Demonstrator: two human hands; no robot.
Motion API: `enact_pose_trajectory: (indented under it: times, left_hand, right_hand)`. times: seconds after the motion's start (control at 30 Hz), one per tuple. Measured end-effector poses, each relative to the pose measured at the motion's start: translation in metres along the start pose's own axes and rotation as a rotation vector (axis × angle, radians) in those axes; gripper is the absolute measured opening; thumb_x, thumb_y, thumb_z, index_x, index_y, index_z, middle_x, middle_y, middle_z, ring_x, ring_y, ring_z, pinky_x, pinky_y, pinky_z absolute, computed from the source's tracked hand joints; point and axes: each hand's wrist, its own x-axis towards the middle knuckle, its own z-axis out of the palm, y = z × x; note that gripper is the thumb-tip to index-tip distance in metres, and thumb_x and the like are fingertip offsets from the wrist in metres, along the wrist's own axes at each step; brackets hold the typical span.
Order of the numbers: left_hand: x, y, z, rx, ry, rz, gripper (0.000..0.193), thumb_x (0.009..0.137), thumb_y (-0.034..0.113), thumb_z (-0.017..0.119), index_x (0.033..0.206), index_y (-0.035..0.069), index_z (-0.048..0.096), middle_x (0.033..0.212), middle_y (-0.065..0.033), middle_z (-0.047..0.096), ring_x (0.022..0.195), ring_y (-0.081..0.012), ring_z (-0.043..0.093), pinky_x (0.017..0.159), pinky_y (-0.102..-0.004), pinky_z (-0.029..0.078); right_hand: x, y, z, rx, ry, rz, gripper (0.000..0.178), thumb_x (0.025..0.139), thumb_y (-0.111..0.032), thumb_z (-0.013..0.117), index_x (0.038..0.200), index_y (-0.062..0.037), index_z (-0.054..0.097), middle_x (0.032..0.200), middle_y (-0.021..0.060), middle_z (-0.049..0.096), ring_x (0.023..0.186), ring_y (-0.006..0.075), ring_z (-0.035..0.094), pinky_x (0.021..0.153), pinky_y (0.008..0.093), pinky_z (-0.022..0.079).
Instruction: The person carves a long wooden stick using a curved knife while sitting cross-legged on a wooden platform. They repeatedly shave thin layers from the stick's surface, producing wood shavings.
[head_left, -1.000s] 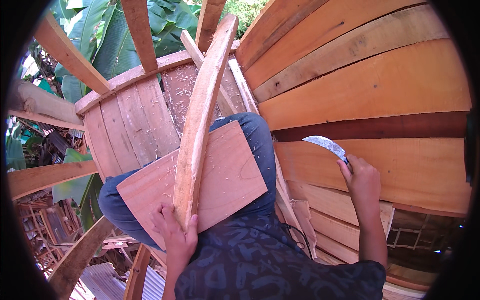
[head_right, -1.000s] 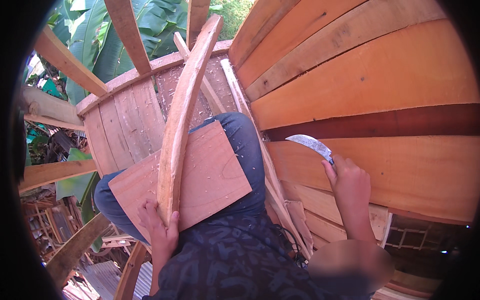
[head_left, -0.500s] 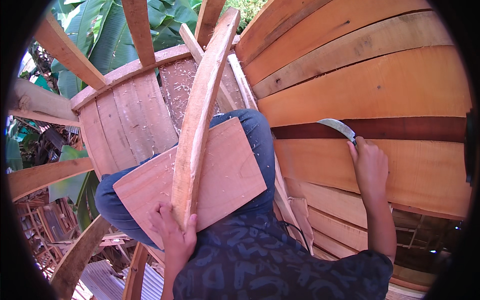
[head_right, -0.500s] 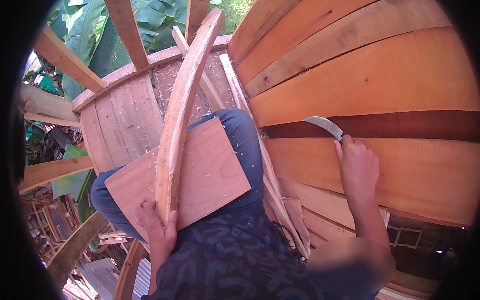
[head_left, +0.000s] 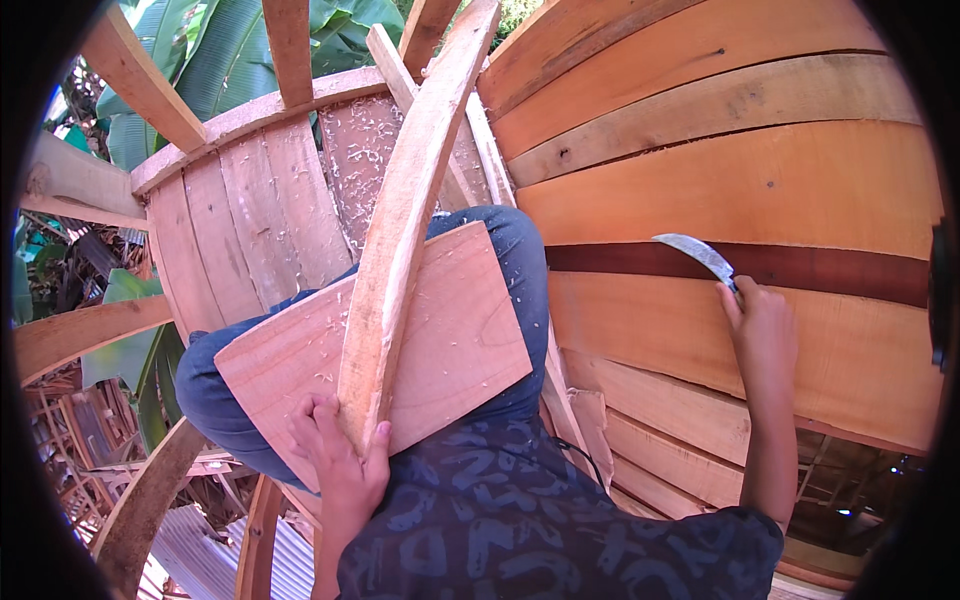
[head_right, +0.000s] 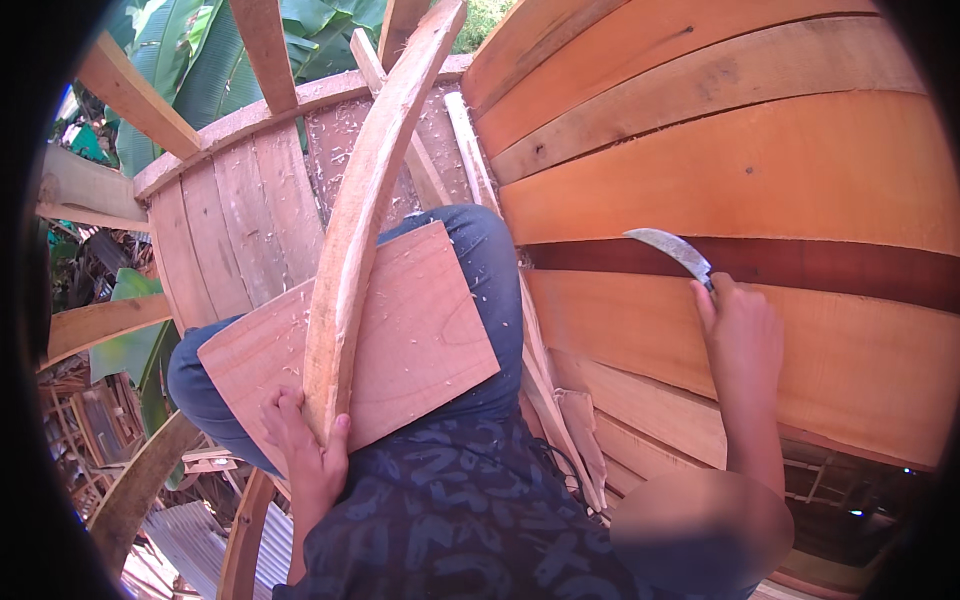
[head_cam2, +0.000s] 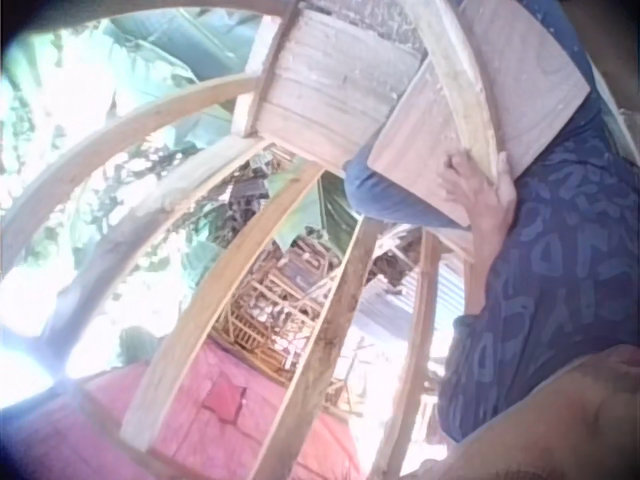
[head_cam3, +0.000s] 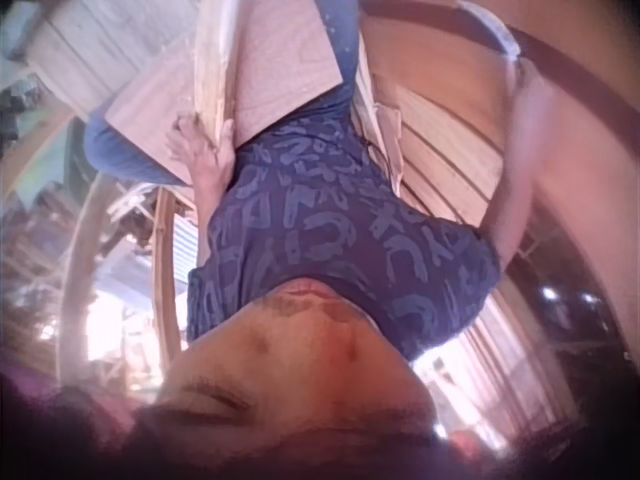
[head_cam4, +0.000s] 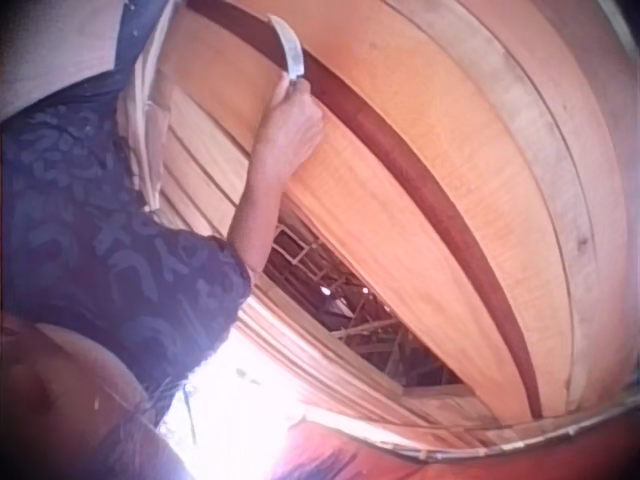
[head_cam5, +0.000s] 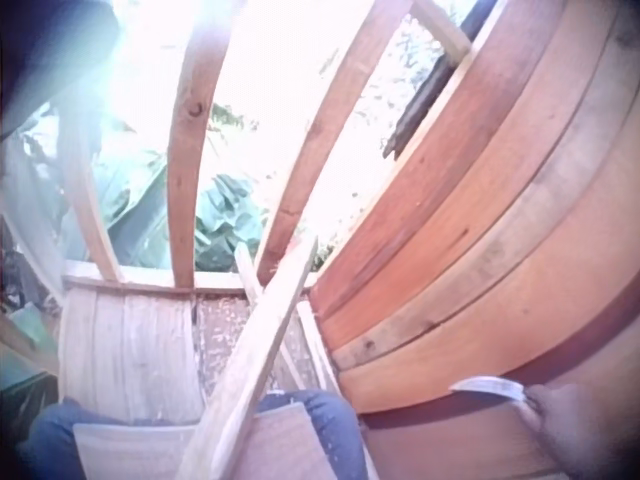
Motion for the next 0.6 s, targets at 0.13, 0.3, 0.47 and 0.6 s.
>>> enact_pose_trajectory:
  times: [0.13, 0.3, 0.47, 0.6]
  left_hand:
    - [0.001, -0.001, 0.000, -0.013, -0.010, -0.007, 0.052, 0.078, 0.020, 0.069, 0.119, 0.001, 0.044, 0.118, -0.0197, 0.041, 0.114, -0.0378, 0.039, 0.099, -0.0510, 0.023]
    - [0.001, -0.001, 0.001, 0.002, -0.001, -0.001, 0.052, 0.078, 0.020, 0.069, 0.119, 0.002, 0.044, 0.119, -0.0198, 0.041, 0.115, -0.0378, 0.039, 0.100, -0.0514, 0.022]
    - [0.001, -0.001, 0.001, 0.015, 0.000, 0.005, 0.052, 0.078, 0.022, 0.069, 0.119, 0.002, 0.044, 0.119, -0.0199, 0.041, 0.116, -0.0377, 0.038, 0.101, -0.0515, 0.022]
    - [0.000, -0.007, 0.001, -0.008, -0.037, -0.006, 0.060, 0.077, 0.024, 0.073, 0.124, 0.001, 0.044, 0.125, -0.0223, 0.038, 0.120, -0.0393, 0.035, 0.101, -0.0547, 0.020]
  right_hand:
    - [-0.008, -0.003, -0.025, 0.163, 0.028, 0.124, 0.030, 0.092, -0.032, 0.062, 0.089, -0.0020, 0.066, 0.070, 0.0181, 0.061, 0.067, 0.0353, 0.063, 0.057, 0.0456, 0.046]
    - [-0.013, -0.017, -0.012, -0.008, -0.029, -0.030, 0.028, 0.093, -0.032, 0.061, 0.095, -0.0049, 0.067, 0.069, 0.0156, 0.064, 0.067, 0.0341, 0.065, 0.058, 0.0441, 0.049]
    - [-0.005, -0.026, 0.002, -0.103, -0.114, -0.081, 0.028, 0.094, -0.032, 0.058, 0.094, -0.0052, 0.065, 0.070, 0.0152, 0.065, 0.067, 0.0328, 0.066, 0.058, 0.0432, 0.051]
    - [0.001, -0.030, 0.008, -0.125, -0.101, -0.119, 0.029, 0.095, -0.032, 0.057, 0.089, -0.0039, 0.063, 0.073, 0.0152, 0.065, 0.067, 0.0327, 0.067, 0.058, 0.0427, 0.052]
